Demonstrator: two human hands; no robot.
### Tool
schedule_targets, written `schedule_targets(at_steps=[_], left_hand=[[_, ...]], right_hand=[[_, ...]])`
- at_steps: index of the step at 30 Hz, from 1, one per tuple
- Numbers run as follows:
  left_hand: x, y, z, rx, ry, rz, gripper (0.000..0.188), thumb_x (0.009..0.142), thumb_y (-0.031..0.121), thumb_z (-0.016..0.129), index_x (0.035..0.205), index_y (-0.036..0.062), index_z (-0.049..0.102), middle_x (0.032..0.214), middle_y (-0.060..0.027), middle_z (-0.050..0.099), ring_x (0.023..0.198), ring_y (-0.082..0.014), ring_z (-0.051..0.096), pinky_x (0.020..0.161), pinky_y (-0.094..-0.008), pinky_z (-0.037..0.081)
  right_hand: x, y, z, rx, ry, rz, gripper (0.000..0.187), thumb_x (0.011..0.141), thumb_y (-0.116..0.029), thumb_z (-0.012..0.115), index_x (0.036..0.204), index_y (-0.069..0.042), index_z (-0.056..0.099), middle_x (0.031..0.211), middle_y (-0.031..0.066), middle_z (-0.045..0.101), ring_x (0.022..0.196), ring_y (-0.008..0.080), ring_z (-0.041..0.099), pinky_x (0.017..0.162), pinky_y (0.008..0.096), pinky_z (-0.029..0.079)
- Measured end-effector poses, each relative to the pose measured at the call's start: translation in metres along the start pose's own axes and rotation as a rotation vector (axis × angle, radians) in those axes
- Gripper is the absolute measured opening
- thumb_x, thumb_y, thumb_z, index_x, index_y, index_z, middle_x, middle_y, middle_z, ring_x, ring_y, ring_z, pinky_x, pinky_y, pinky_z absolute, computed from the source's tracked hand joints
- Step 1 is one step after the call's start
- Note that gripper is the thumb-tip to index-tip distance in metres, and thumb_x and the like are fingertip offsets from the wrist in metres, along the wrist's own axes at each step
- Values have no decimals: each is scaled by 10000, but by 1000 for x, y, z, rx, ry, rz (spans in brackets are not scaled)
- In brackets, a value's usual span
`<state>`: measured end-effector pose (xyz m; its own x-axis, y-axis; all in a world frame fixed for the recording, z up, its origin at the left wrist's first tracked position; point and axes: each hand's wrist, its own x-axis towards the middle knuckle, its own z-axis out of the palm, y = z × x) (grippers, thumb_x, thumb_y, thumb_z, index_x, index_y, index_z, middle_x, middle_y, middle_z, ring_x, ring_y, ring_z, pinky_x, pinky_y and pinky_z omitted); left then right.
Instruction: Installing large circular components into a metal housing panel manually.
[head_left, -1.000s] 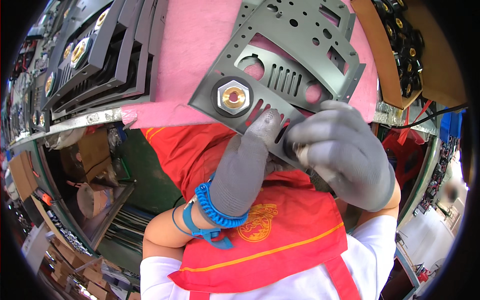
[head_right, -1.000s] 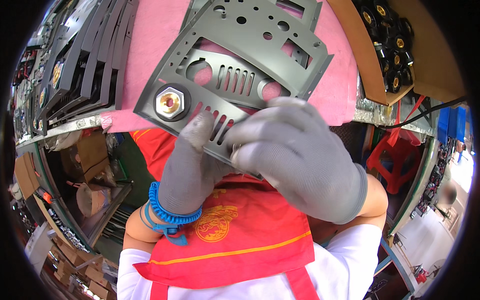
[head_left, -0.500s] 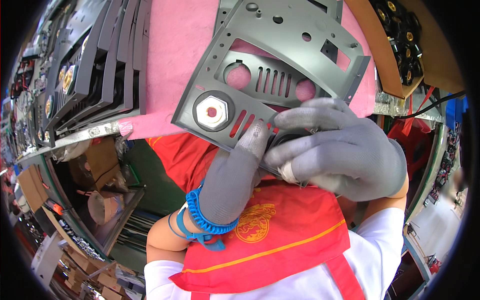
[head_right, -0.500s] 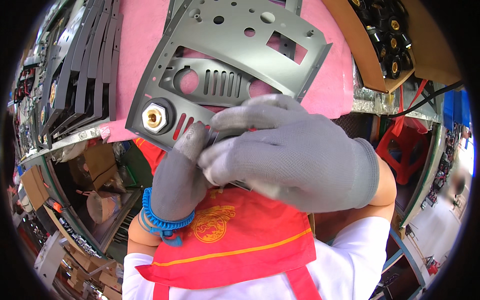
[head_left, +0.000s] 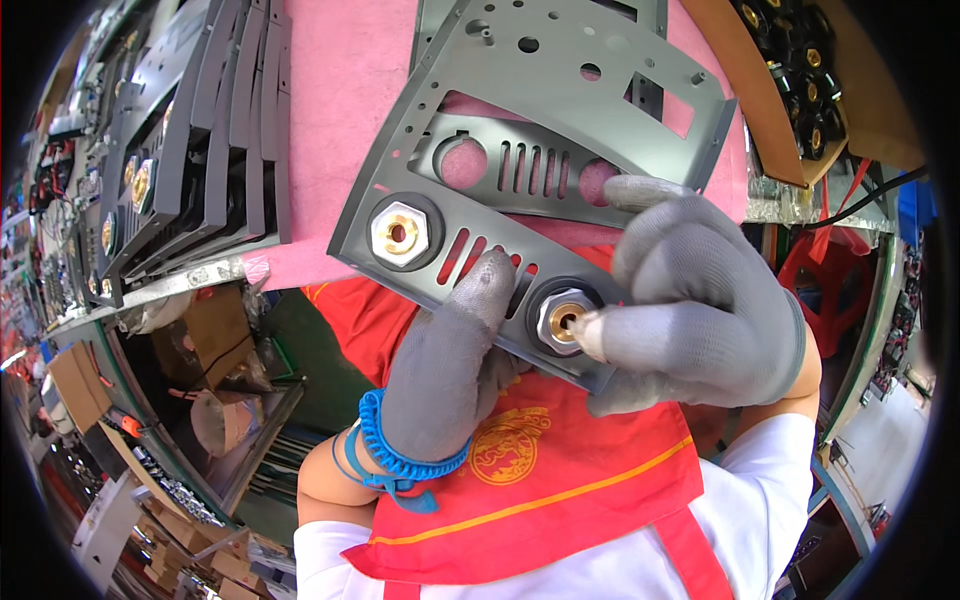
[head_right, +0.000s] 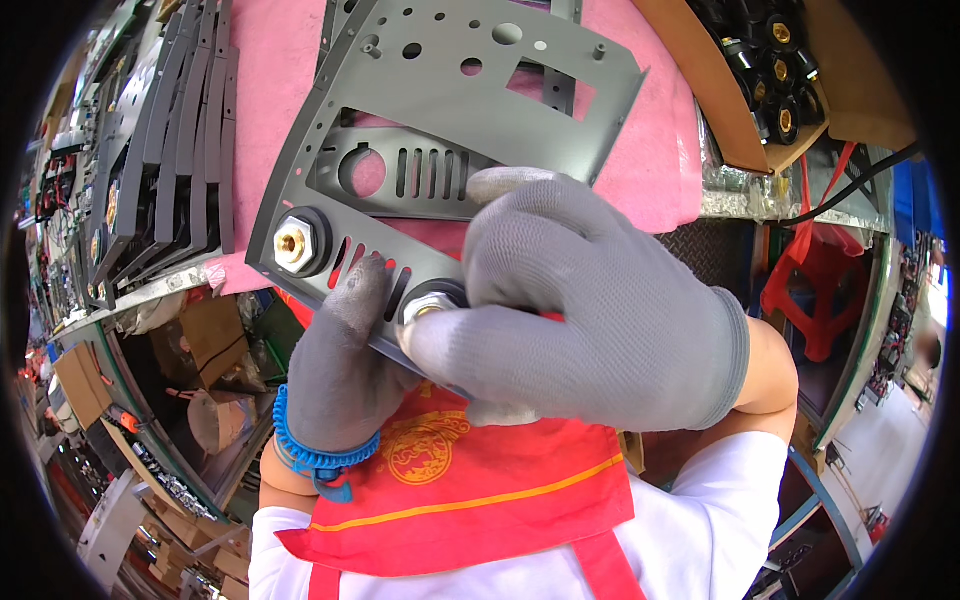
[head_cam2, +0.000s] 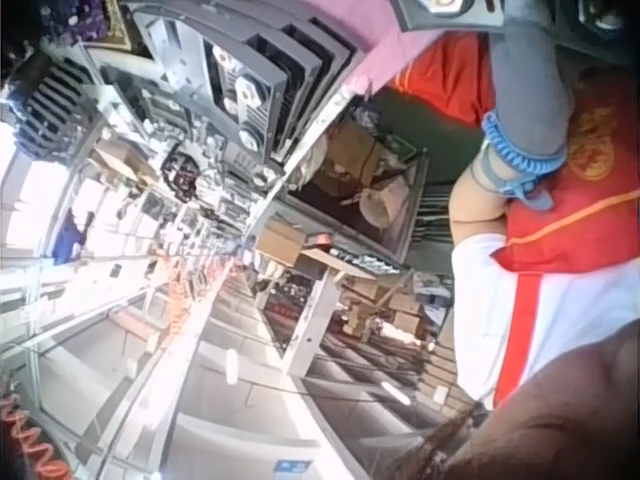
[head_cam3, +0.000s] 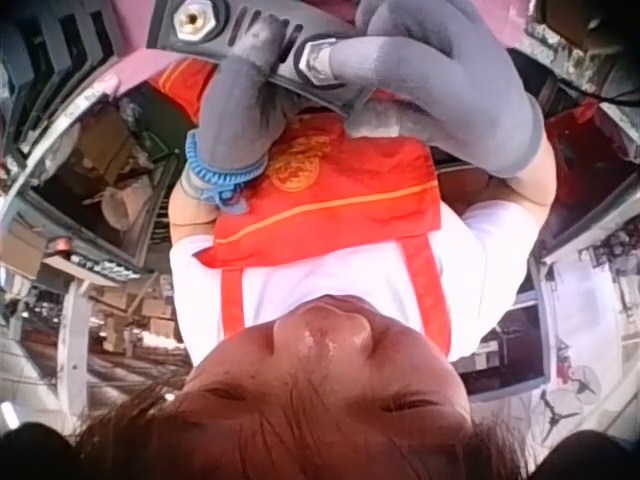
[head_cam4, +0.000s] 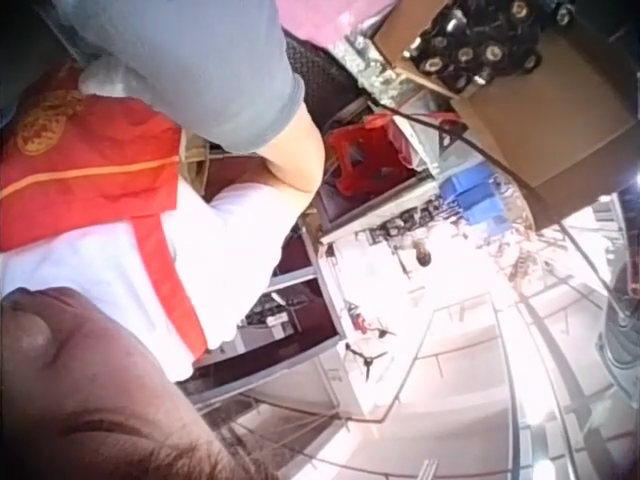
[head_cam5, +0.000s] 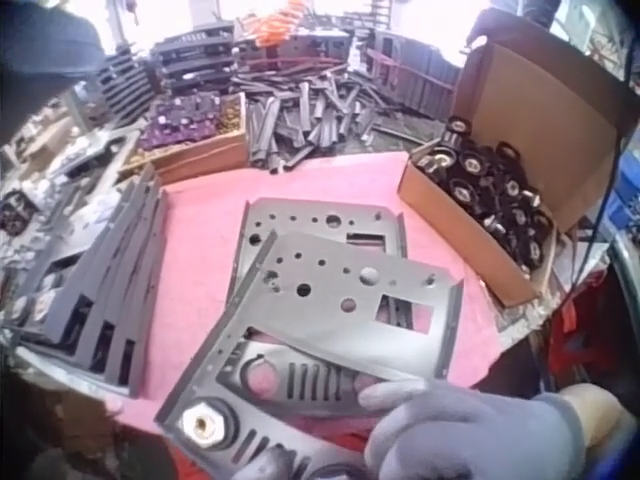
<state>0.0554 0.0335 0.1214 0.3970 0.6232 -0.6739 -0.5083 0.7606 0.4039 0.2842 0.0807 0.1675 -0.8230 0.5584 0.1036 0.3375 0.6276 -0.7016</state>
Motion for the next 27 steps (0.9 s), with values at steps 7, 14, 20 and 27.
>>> schedule_targets(at_steps=[7, 14, 20, 27], left_hand=[[0, 3, 11, -21, 49, -69, 295, 1032, 325, 452, 1186, 83, 521, 1037, -77, 612, 907, -163, 640, 765, -337, 552], [4, -3, 8, 88, -119, 103, 356, 1034, 330, 454, 1230, 36, 498, 1097, -89, 608, 964, -182, 643, 787, -354, 567], [-3, -6, 1, 270, -179, 90, 370, 1047, 285, 448, 1318, 35, 480, 1194, -107, 591, 1060, -191, 617, 899, -382, 528], [-19, 22, 22, 375, -106, 395, 324, 1024, 193, 508, 1243, -38, 566, 1178, -103, 613, 1057, -168, 586, 884, -306, 489]], right_hand=[[11, 6, 4, 50, 19, 13, 574, 732, -462, 770, 1170, -110, 654, 894, 46, 547, 893, 270, 569, 982, 543, 431], [18, 3, 10, -55, 90, -59, 607, 725, -487, 764, 1174, -94, 653, 1078, 97, 647, 1003, 311, 577, 979, 528, 417], [10, -6, 4, -34, 36, -70, 539, 755, -398, 731, 1189, -91, 641, 1116, 74, 634, 1028, 308, 576, 997, 512, 413], [47, -36, -12, -213, 155, -67, 265, 731, -240, 780, 956, -113, 721, 979, 59, 670, 969, 275, 609, 903, 475, 462]])
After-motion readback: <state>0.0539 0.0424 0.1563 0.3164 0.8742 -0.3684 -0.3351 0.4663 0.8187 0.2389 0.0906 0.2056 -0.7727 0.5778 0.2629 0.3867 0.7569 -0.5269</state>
